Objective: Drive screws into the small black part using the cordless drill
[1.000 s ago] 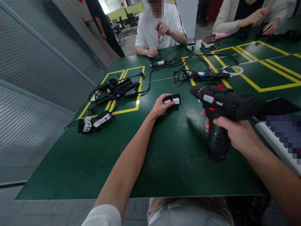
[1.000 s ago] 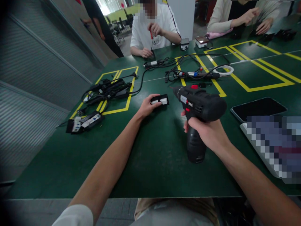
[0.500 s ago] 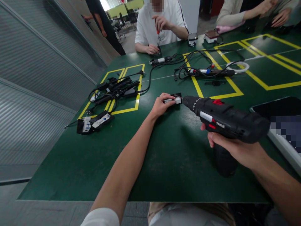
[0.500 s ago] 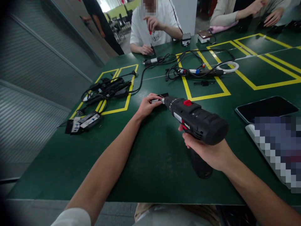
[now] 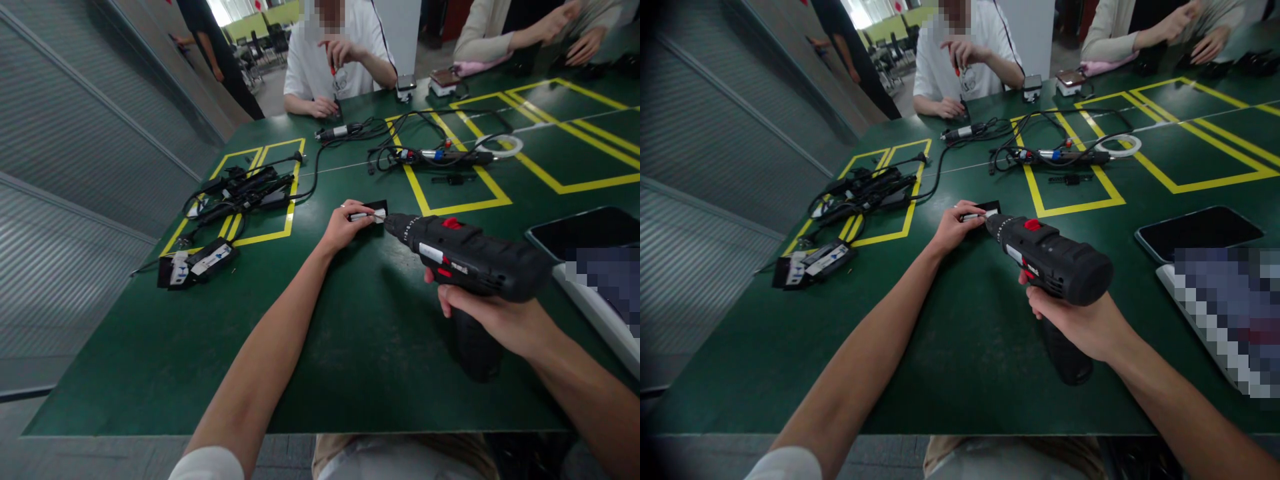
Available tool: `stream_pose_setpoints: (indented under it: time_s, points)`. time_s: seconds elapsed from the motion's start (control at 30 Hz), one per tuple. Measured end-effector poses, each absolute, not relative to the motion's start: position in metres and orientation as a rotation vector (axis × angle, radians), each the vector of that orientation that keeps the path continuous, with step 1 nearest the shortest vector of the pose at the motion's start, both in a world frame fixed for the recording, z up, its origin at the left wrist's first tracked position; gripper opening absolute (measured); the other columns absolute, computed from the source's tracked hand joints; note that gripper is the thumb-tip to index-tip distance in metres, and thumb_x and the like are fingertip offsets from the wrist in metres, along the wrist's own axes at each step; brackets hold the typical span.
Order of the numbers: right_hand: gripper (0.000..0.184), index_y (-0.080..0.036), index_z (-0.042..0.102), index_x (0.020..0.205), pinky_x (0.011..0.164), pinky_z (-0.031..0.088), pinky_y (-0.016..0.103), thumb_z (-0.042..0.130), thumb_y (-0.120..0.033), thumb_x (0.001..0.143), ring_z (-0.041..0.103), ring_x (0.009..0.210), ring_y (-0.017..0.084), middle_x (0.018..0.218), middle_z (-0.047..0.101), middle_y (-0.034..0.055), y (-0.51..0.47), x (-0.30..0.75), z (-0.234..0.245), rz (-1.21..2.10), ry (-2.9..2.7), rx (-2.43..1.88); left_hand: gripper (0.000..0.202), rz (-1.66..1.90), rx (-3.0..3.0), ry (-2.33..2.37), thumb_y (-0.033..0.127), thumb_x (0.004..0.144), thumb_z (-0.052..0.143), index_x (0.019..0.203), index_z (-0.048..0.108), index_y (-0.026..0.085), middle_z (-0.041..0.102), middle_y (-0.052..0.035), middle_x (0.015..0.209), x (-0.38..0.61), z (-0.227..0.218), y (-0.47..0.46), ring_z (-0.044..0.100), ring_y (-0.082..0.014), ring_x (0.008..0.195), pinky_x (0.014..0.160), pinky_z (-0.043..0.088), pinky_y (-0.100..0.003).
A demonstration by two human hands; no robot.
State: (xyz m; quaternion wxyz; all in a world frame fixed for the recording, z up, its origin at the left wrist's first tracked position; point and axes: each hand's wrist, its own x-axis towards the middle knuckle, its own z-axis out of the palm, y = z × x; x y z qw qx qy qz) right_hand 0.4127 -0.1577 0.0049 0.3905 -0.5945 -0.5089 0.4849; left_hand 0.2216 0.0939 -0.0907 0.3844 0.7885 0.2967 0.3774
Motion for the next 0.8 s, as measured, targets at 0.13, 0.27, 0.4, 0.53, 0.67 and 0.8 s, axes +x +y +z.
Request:
stream_pose_setpoints:
  time_s: [0.13, 0.27, 0.4, 0.53, 0.67, 0.8]
  points:
    - [0.012, -0.02, 0.06, 0.088, 0.065, 0.052, 0.032, 0.057, -0.032, 0.086, 0.06, 0.067, 0.017, 0.073, 0.062, 0.0017, -0.1585, 0.4127, 0.0036, 1.236, -1.298, -1.534, 0.02, 0.965, 2.01, 0.753, 0.031, 0.076, 0.072, 0.093, 0.075, 0.021, 0.062, -0.0052, 0.104, 0.2226, -0.0905, 0.0937, 0.059, -0.0191, 0.103, 0.094, 0.045, -0.035]
    - [0.012, -0.022, 0.06, 0.092, 0.065, 0.052, 0.031, 0.059, -0.031, 0.085, 0.06, 0.066, 0.016, 0.073, 0.062, -0.0001, -0.1587, 0.4112, 0.0027, 1.231, -1.296, -1.54, 0.02, 0.962, 2.019, 0.756, 0.03, 0.076, 0.072, 0.093, 0.075, 0.021, 0.063, -0.0059, 0.103, 0.2222, -0.0899, 0.0935, 0.058, -0.0201, 0.106, 0.097, 0.044, -0.036]
    - [0.011, -0.022, 0.06, 0.09, 0.066, 0.052, 0.031, 0.059, -0.031, 0.085, 0.06, 0.067, 0.017, 0.073, 0.063, 0.0, -0.1594, 0.411, 0.003, 1.222, -1.281, -1.55, 0.02, 0.954, 2.021, 0.769, 0.032, 0.076, 0.072, 0.093, 0.075, 0.021, 0.063, -0.006, 0.104, 0.2221, -0.09, 0.0933, 0.058, -0.0207, 0.107, 0.098, 0.044, -0.037]
    - [0.012, -0.023, 0.061, 0.091, 0.066, 0.052, 0.031, 0.059, -0.032, 0.084, 0.06, 0.067, 0.017, 0.072, 0.063, -0.0007, -0.1608, 0.4119, 0.0032, 1.228, -1.276, -1.553, 0.02, 0.963, 2.021, 0.764, 0.031, 0.076, 0.072, 0.093, 0.074, 0.02, 0.063, -0.0061, 0.104, 0.2222, -0.0902, 0.0936, 0.057, -0.0209, 0.108, 0.099, 0.043, -0.037]
    - [0.012, -0.022, 0.061, 0.088, 0.065, 0.052, 0.03, 0.061, -0.032, 0.082, 0.061, 0.067, 0.017, 0.072, 0.064, -0.0003, -0.1604, 0.4093, 0.0049, 1.212, -1.262, -1.576, 0.021, 0.961, 2.027, 0.751, 0.03, 0.076, 0.072, 0.094, 0.075, 0.02, 0.063, -0.0062, 0.103, 0.2223, -0.0895, 0.0942, 0.057, -0.0208, 0.108, 0.099, 0.043, -0.038]
    - [0.012, -0.023, 0.06, 0.089, 0.061, 0.052, 0.029, 0.064, -0.027, 0.079, 0.06, 0.063, 0.015, 0.071, 0.063, -0.0023, -0.1593, 0.4036, 0.0098, 1.163, -1.239, -1.585, 0.021, 0.943, 2.006, 0.759, 0.028, 0.074, 0.072, 0.094, 0.075, 0.02, 0.062, -0.0064, 0.104, 0.2223, -0.089, 0.0946, 0.057, -0.0203, 0.107, 0.098, 0.043, -0.037]
